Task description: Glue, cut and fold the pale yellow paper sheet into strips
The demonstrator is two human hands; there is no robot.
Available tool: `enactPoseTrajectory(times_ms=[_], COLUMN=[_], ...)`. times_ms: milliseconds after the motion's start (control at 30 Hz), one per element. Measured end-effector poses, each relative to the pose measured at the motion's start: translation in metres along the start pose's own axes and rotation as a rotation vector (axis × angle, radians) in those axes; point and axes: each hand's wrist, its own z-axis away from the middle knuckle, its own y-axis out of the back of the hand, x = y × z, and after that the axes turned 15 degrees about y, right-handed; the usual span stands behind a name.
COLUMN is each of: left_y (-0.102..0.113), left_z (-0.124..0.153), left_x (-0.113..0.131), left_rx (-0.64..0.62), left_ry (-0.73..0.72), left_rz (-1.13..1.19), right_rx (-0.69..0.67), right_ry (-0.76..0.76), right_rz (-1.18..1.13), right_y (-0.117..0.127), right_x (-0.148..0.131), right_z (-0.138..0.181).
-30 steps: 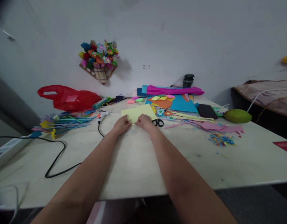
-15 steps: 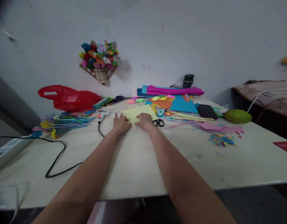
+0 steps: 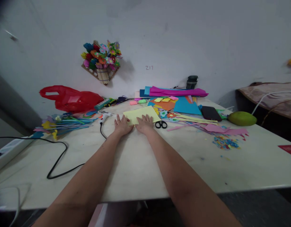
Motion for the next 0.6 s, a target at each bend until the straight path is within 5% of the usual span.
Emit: enactPoseTrajectory(times_ms=[600], left_y=[0.001], left_z=[-0.001], left_x=[0.0], left_rx=[-0.028], left_ry=[0.021], left_rz=[-0.013], right_rx=[-0.051], right_ry=[-0.087], right_rz=[0.087], right_y=[0.013], right_x=[0.024], right_z=[0.011])
